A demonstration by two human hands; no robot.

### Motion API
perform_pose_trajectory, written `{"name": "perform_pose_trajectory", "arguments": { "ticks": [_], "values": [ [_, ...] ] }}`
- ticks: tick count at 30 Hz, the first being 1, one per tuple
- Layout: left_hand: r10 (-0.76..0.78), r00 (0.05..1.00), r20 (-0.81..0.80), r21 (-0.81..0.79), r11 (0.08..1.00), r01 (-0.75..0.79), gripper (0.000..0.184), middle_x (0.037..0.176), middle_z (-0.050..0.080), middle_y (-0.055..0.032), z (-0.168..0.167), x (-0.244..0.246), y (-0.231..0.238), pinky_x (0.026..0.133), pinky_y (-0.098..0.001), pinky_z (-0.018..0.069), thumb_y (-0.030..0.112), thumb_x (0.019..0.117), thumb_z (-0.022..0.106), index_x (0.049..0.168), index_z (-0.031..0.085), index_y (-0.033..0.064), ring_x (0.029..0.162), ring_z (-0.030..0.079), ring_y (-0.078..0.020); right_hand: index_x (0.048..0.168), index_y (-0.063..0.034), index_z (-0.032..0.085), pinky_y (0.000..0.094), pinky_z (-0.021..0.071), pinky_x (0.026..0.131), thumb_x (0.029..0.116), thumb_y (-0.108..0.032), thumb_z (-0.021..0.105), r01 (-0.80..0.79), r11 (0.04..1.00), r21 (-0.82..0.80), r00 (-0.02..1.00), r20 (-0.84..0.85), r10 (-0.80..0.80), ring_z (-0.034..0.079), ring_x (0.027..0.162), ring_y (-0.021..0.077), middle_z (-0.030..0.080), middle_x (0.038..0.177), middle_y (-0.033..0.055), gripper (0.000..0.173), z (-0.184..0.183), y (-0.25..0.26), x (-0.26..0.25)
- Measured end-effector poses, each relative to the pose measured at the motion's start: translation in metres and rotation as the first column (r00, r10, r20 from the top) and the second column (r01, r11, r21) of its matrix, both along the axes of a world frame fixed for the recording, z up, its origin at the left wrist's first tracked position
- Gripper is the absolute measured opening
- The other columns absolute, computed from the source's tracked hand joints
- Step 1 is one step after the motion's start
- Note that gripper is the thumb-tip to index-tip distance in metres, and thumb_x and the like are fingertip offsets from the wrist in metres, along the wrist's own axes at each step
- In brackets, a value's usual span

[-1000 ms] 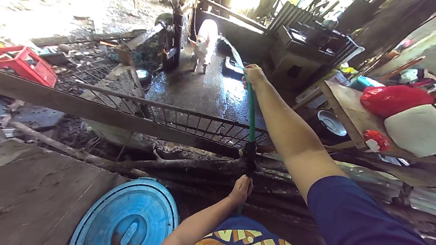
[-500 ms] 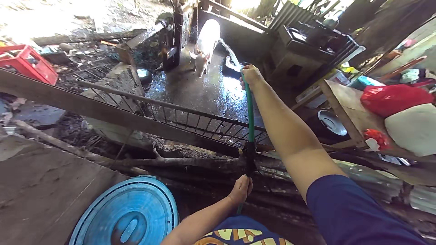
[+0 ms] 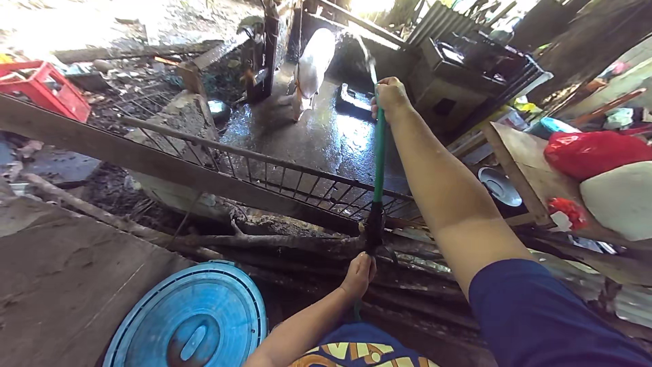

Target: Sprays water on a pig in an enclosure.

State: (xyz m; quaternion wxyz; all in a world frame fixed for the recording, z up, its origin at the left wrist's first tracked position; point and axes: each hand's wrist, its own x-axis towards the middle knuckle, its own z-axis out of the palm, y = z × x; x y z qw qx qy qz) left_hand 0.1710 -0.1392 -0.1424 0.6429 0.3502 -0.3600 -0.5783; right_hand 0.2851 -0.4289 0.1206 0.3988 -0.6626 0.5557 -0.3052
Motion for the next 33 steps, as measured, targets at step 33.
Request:
{"name": "perform_pose_trajectory", "arguments": {
  "ticks": [33],
  "values": [
    [-0.014, 1.000, -0.018, -0.012, 1.000, 0.014, 0.037, 0.068, 0.043, 0.0092, 0.007, 0.019, -0.005, 0.057, -0.0139, 0.0375, 0.018, 0.1062, 0.021, 0.085, 0.050, 0.0080, 0.059, 0.040, 0.0037, 0.141, -0.0154, 0.044, 0.0264, 0.0467, 0.049, 0.1094, -0.021, 0.040, 0.019, 0.999, 0.032, 1.000, 0.004, -0.019, 0.050, 0.052, 0.0117, 0.050, 0.078, 0.0030, 0.033, 0.003, -0.006, 0.021]
  ]
}}
